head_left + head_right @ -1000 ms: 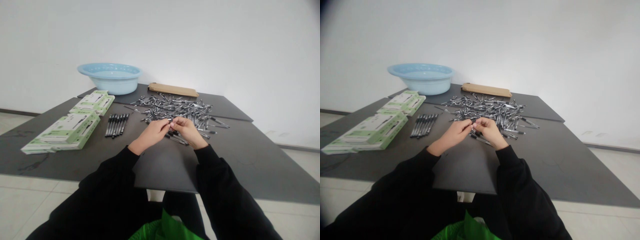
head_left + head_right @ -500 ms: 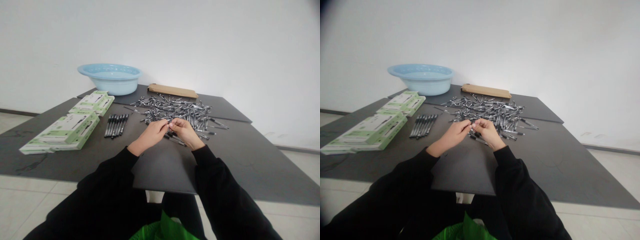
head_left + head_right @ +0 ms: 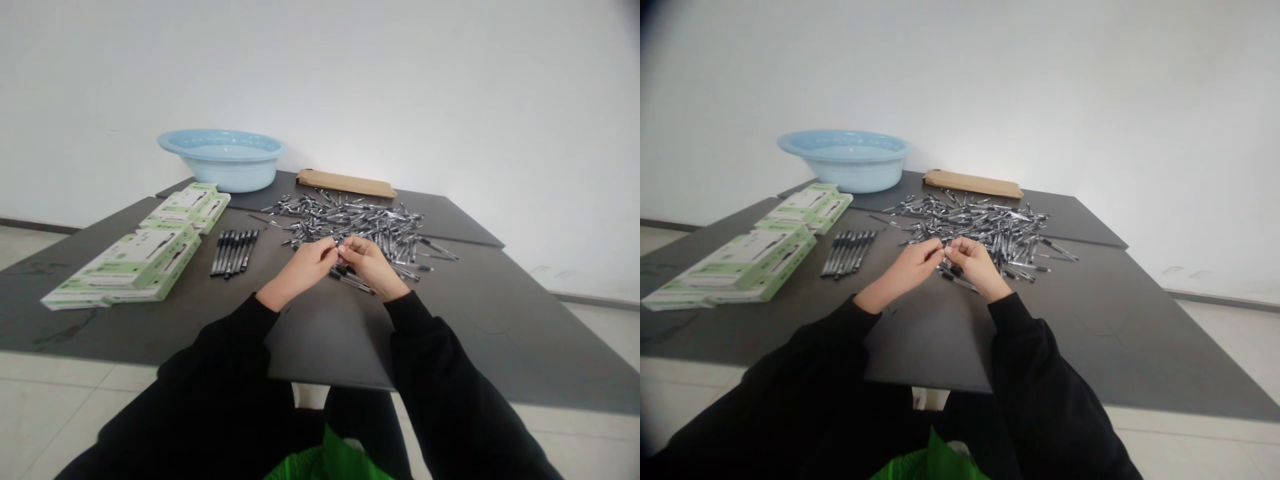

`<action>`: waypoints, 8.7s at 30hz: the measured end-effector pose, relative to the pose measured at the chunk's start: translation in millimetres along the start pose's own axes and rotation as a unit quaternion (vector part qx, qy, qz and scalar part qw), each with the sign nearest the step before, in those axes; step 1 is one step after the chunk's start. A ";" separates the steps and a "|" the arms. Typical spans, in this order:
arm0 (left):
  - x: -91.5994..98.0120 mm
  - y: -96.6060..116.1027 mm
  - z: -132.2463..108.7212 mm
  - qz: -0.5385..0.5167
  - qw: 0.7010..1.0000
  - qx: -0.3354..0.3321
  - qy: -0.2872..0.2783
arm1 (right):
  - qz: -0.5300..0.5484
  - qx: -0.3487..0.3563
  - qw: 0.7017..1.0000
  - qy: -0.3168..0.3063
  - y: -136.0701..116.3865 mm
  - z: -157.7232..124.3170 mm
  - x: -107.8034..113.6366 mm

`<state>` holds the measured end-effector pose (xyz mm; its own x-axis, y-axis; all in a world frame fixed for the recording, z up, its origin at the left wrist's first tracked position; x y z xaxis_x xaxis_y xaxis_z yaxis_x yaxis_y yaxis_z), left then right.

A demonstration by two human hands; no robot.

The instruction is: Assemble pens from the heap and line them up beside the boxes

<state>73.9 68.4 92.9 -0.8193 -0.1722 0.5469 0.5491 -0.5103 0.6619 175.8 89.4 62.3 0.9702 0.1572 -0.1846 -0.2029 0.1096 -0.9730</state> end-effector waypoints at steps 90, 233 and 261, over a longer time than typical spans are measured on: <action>-52.1 -27.4 -20.5 -0.567 0.736 0.367 -0.052 | -0.275 0.286 0.906 0.146 -59.6 -24.5 12.0; -39.9 -16.2 -15.5 -0.541 0.790 0.281 -0.058 | -0.078 0.113 0.986 0.099 -36.8 -12.6 32.1; -21.8 -6.0 -5.9 -0.439 0.879 0.180 -0.035 | -0.067 0.085 0.990 0.094 -26.8 -18.0 22.9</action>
<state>87.5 70.2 74.1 -0.9481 0.2140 -0.2350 -0.2640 -0.1185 0.9572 205.8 72.4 81.6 0.9941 -0.0540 -0.0940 -0.0750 0.2838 -0.9559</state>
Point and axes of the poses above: each hand's wrist, its own z-axis towards the middle knuckle, its own x-axis out of the back of the hand, y = z × x, the point moved 10 cm from there along z, towards the middle knuckle, and after that the axes turned 11 degrees about y, right-handed, at the moved point
